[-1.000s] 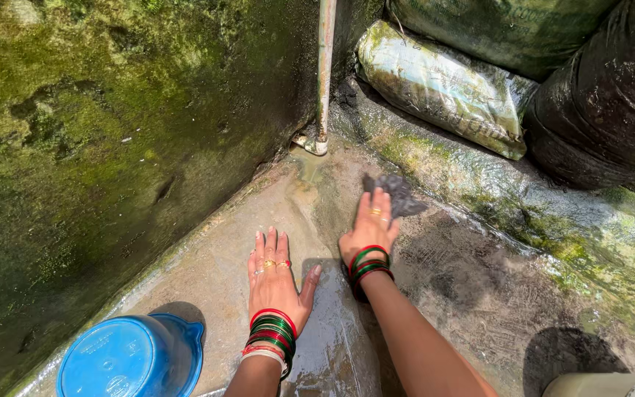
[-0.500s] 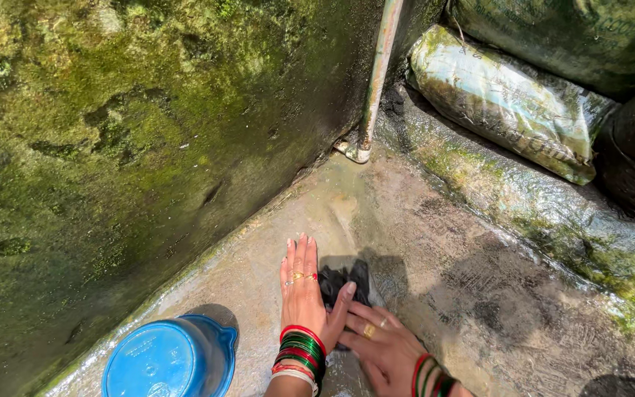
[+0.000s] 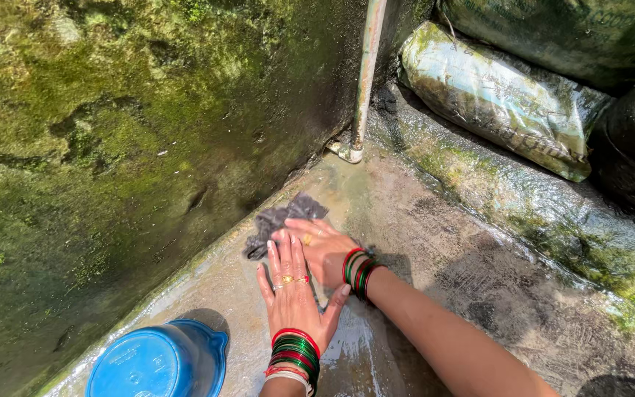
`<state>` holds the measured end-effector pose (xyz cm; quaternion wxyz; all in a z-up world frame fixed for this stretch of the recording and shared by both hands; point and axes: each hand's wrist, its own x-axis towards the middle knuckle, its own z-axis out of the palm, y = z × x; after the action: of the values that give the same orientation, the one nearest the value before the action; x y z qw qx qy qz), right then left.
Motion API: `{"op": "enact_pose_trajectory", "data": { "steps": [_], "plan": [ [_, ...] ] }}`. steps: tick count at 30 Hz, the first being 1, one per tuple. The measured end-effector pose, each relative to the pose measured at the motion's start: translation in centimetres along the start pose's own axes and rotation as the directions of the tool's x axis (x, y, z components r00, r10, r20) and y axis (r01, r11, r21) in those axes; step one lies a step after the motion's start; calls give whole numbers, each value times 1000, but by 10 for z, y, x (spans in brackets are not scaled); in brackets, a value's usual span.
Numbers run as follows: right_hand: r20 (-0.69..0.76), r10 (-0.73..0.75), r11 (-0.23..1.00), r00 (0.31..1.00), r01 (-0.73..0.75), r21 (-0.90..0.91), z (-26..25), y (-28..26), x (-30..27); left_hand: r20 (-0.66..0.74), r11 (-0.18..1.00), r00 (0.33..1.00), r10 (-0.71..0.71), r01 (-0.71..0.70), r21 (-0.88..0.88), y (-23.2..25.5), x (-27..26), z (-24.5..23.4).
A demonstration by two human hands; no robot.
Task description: The person washes a dark cloth in a bucket of water and then uses it to scrub and wipe down a concrete floor by hand, rinsing the cloth in the bucket between wipes.
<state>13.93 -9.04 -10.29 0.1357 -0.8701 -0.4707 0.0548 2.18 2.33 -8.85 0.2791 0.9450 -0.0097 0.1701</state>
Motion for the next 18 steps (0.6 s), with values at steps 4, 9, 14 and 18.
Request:
{"op": "enact_pose_trajectory", "data": {
  "steps": [4,9,14,18],
  "plan": [
    [-208,301,953,931,-284,105,-14,31,-16,48,999,999,17,-20,48,5,4,-2],
    [-421,557,762,716,-642,-86,-19,34,-120,158,996,985,-72,64,56,11,9,-11],
    [-560,743,462,366,-886,34,-26,57,-127,221,996,972,-84,89,-15,11,13,-14],
    [-495,690,607,528,-795,-1,-5,46,-56,195,994,976,-94,101,-28,11,12,-12]
  ]
}}
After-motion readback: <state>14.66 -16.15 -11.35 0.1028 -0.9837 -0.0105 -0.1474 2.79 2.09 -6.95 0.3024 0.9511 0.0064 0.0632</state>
